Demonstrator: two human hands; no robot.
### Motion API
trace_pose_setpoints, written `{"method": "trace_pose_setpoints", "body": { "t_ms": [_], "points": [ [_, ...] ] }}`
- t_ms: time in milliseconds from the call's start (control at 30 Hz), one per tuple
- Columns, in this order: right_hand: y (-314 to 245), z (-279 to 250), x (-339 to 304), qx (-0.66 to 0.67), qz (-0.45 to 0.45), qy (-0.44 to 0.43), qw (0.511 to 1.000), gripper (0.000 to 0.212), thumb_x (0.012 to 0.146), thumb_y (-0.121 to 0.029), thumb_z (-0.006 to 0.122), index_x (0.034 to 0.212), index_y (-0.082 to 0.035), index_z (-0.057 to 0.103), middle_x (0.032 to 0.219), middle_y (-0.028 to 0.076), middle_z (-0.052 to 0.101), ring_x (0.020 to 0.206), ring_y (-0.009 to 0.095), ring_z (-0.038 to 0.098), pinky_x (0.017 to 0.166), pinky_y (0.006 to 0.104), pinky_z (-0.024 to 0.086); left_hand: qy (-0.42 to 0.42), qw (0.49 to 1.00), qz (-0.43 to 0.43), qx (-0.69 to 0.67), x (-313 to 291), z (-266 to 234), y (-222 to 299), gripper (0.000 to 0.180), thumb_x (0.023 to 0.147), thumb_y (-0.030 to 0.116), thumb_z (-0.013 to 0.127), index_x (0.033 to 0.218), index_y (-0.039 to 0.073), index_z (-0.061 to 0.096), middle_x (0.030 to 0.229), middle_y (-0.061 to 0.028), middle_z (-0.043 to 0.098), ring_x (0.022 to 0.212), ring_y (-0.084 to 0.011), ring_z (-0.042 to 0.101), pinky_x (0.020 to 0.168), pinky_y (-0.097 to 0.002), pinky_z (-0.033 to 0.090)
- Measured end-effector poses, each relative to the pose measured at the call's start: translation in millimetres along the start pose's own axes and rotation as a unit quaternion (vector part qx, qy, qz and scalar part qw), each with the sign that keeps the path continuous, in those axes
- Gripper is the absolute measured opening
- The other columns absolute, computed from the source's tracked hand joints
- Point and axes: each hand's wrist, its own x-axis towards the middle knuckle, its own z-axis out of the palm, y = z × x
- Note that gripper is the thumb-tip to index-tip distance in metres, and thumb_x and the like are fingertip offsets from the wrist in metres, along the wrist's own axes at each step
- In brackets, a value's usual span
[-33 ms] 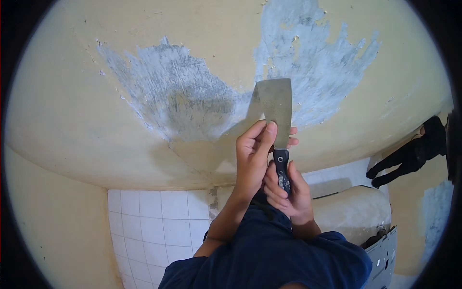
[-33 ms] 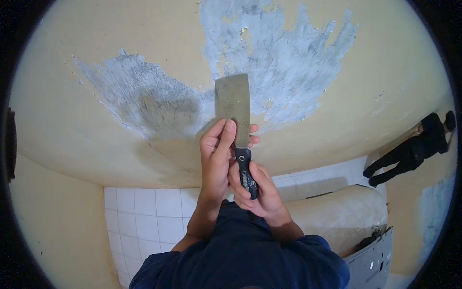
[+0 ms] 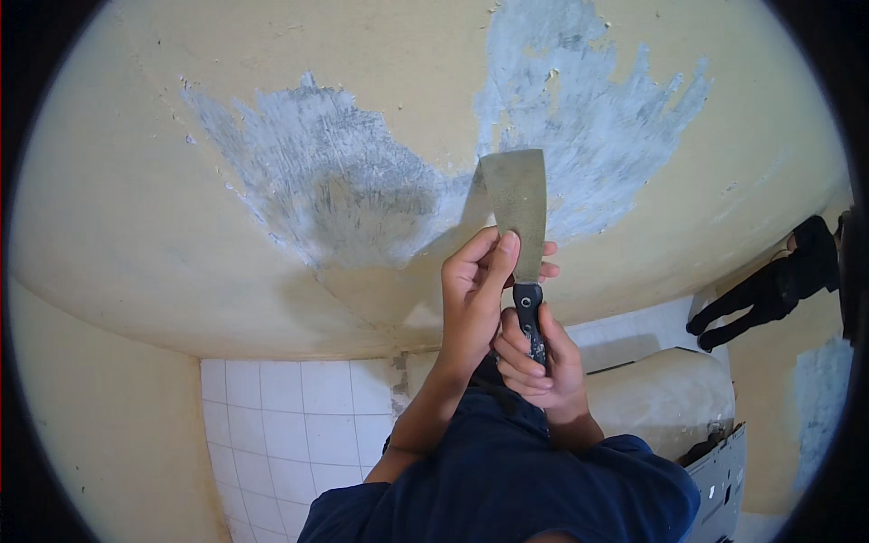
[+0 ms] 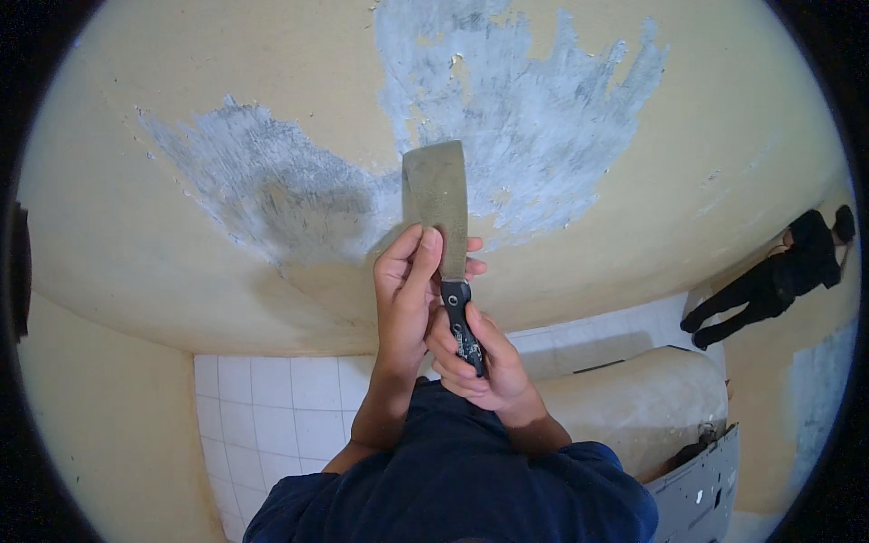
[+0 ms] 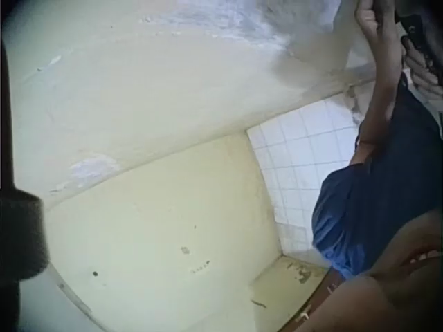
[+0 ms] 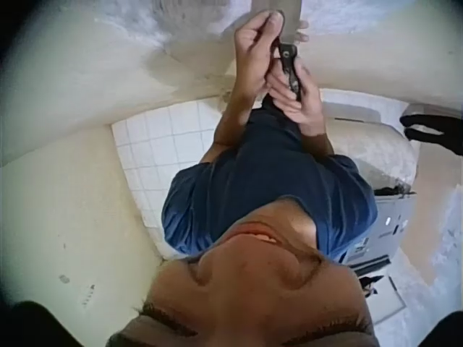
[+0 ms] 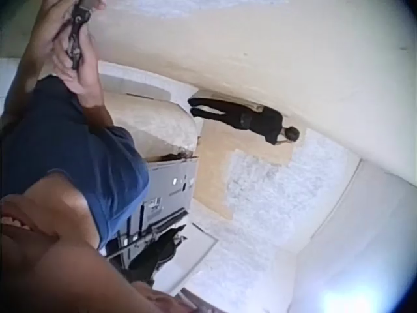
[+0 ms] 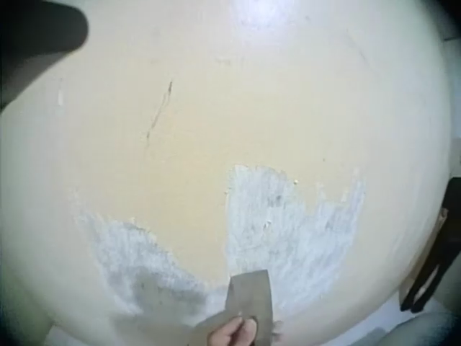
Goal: Scraping old paint or plaster off a room wall using a putty knife.
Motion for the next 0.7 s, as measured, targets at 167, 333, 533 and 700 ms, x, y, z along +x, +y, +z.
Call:
{"method": "trace_pose_setpoints", "body": {
  "t_ms": [167, 333, 533, 700],
  "points": [
    [2.1, -6.2, -4.4, 0.208, 0.137, -0.086, 0.965, 0.047, 0.096, -0.05, 0.029, 0.072, -0.011, 0.037, 0.049, -0.005, 0.031, 0.034, 0.002, 0.024, 0.031, 0.0141, 0.019, 0.043, 0.998, 0.039, 0.02, -6.8, 4.2, -6.9, 0.025, 0.096, 0.022, 0.048, 0.093, 0.0, 0.058, 0.089, -0.0141, 0.066, 0.069, -0.014, 0.063, 0.058, -0.0224, 0.05],
    [10.2, 3.1, -5.1, 0.138, 0.107, -0.022, 0.984, 0.047, 0.095, -0.053, 0.03, 0.071, -0.012, 0.036, 0.047, -0.006, 0.029, 0.033, 0.002, 0.023, 0.032, 0.0155, 0.017, 0.021, 0.999, 0.0, 0.029, -5.3, -2.2, -3.7, 0.027, 0.096, 0.021, 0.048, 0.095, -0.003, 0.059, 0.089, -0.0134, 0.066, 0.07, -0.0139, 0.063, 0.059, -0.0232, 0.049],
    [-0.4, 8.0, -8.0, 0.101, 0.123, 0.017, 0.987, 0.048, 0.095, -0.053, 0.029, 0.071, -0.012, 0.037, 0.047, -0.006, 0.03, 0.033, 0.002, 0.022, 0.032, 0.0162, 0.016, 0.02, 0.999, 0.022, 0.013, -4.4, -2.1, -8.7, 0.026, 0.096, 0.017, 0.047, 0.098, -0.006, 0.058, 0.089, -0.0149, 0.066, 0.07, -0.0152, 0.064, 0.061, -0.0243, 0.05],
    [-7.4, 9.5, -9.8, 0.067, 0.128, 0.027, 0.989, 0.048, 0.095, -0.052, 0.031, 0.07, -0.012, 0.037, 0.046, -0.006, 0.028, 0.033, 0.002, 0.022, 0.033, 0.0174, 0.016, 0.016, 0.999, 0.027, 0.012, -5.0, -0.7, -12.8, 0.025, 0.096, 0.016, 0.046, 0.1, -0.006, 0.057, 0.089, -0.0156, 0.066, 0.069, -0.0152, 0.064, 0.061, -0.0242, 0.05]
  ]
}}
